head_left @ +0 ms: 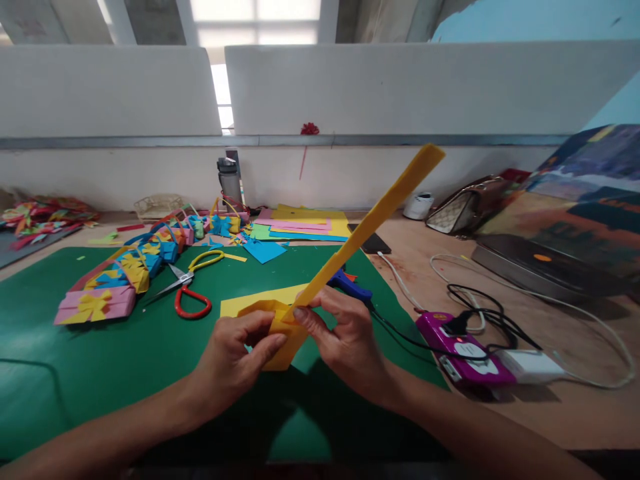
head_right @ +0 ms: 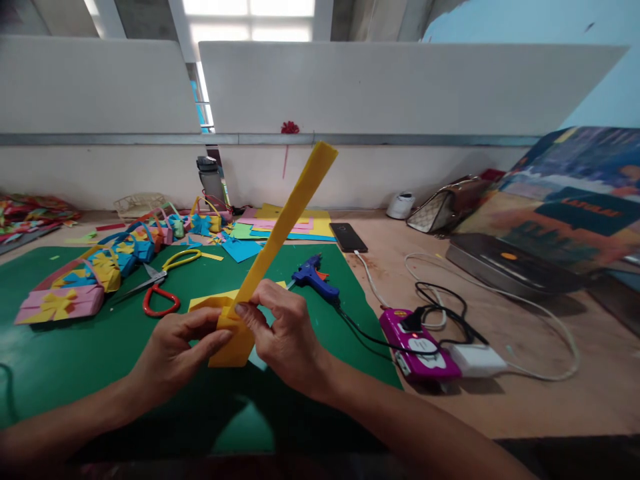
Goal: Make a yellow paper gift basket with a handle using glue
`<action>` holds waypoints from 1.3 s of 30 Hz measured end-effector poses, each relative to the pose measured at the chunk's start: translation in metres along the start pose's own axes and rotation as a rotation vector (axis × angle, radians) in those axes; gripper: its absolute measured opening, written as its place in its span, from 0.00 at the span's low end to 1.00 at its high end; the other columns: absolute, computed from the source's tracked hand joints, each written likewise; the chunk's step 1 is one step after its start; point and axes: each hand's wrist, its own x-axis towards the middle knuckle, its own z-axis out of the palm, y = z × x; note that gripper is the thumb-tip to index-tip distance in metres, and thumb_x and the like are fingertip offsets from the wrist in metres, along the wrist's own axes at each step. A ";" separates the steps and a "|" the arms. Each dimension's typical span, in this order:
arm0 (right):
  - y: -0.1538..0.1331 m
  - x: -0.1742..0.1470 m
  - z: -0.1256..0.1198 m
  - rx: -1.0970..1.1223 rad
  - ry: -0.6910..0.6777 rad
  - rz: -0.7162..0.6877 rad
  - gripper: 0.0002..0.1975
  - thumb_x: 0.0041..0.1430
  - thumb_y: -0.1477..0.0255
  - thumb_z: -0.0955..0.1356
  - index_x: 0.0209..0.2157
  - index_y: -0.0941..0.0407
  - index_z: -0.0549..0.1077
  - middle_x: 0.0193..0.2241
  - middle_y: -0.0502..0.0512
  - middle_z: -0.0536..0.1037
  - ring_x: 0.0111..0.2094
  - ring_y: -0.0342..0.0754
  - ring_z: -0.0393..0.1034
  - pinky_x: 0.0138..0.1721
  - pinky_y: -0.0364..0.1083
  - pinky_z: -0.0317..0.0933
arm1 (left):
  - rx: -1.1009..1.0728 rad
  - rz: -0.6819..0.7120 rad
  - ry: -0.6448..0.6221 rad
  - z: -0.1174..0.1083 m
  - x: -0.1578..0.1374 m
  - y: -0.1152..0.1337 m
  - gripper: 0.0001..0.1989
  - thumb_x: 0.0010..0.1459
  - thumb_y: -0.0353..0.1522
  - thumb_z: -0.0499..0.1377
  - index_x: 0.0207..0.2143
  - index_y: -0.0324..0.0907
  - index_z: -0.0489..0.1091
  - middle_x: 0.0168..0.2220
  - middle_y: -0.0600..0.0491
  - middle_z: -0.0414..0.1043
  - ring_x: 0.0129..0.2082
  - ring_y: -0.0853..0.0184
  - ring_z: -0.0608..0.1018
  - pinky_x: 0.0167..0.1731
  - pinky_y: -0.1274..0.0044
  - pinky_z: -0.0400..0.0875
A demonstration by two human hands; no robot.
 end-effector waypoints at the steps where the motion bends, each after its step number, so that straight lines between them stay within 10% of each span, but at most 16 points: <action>1: 0.000 0.000 0.000 -0.002 0.006 -0.005 0.08 0.58 0.74 0.65 0.24 0.56 0.68 0.23 0.49 0.69 0.26 0.42 0.65 0.30 0.42 0.61 | -0.027 -0.036 -0.019 0.000 0.000 0.001 0.13 0.58 0.36 0.54 0.29 0.36 0.72 0.25 0.52 0.72 0.24 0.72 0.70 0.22 0.84 0.63; 39: -0.002 -0.001 0.000 -0.053 -0.021 -0.040 0.07 0.58 0.74 0.64 0.25 0.57 0.68 0.24 0.50 0.72 0.26 0.42 0.65 0.30 0.42 0.61 | -0.379 -0.293 -0.019 0.006 0.005 0.003 0.15 0.51 0.40 0.59 0.24 0.35 0.71 0.20 0.57 0.60 0.21 0.75 0.60 0.19 0.83 0.56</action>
